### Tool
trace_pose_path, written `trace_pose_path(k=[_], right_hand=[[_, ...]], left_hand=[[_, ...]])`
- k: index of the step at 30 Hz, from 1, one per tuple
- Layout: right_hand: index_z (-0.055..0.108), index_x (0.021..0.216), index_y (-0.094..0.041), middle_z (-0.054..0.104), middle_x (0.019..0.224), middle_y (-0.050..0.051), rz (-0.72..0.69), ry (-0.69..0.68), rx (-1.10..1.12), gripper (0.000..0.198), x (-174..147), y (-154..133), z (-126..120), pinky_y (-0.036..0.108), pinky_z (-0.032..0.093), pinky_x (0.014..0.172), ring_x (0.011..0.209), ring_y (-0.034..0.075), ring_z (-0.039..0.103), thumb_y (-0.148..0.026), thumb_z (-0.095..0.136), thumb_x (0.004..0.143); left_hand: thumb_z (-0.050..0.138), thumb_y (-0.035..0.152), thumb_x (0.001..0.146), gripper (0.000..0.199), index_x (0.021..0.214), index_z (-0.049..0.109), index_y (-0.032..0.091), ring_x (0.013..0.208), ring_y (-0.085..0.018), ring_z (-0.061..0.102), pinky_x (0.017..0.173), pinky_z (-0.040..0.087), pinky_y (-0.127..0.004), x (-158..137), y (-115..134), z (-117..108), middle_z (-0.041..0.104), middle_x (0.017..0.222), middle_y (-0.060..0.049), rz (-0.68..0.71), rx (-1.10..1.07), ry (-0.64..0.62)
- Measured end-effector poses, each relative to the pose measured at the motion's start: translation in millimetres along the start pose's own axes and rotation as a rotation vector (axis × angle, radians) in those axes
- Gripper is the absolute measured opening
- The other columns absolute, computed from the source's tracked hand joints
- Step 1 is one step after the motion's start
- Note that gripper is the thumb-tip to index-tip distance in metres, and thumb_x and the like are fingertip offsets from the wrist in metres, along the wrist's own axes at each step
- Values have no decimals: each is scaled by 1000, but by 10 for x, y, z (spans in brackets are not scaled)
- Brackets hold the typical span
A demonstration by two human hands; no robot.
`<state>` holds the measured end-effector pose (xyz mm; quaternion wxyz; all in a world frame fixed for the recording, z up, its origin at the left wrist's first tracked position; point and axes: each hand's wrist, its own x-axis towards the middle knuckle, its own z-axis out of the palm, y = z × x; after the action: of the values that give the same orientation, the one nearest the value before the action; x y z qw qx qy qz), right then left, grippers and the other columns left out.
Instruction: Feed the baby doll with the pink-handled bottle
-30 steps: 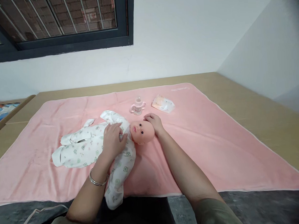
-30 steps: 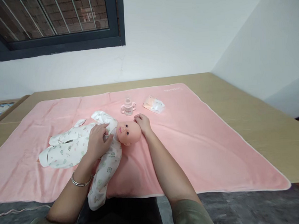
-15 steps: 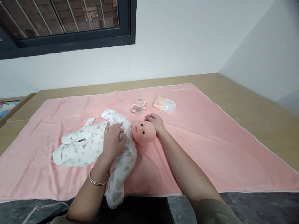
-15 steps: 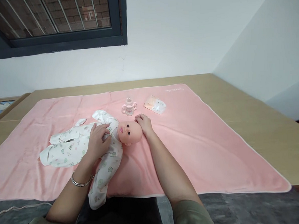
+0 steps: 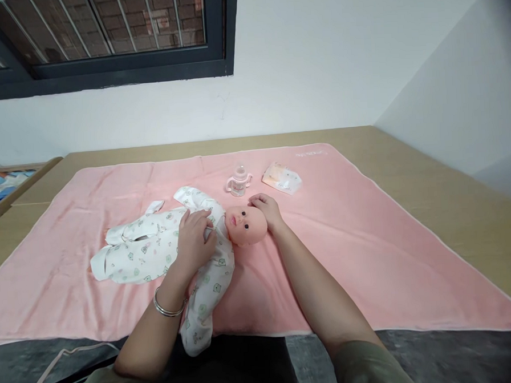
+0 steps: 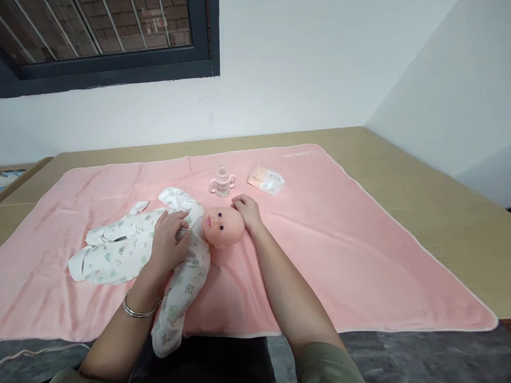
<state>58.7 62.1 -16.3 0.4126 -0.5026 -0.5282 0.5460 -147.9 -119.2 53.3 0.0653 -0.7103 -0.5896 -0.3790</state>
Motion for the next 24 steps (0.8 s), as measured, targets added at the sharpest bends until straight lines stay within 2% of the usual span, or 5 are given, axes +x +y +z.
trace_pose_path(k=[17,24], right_hand=[[68,92,-17,70,90,6,-11,3,4,46,5,16,-5,33,46,76,85,21,61,-48,56,60],[68,91,-17,70,90,6,6,6,11,44,-11,-15,-1,32,45,76,84,20,60,-47,57,60]], left_hand=[[55,14,90,7,89,51,20,124,-25,65,120,35,-53,9,15,0,73,125,-6,-5,32,-22],[52,16,93,5,91,53,20,122,-25,65,119,35,-53,6,3,25,72,127,-7,-59,25,-41]])
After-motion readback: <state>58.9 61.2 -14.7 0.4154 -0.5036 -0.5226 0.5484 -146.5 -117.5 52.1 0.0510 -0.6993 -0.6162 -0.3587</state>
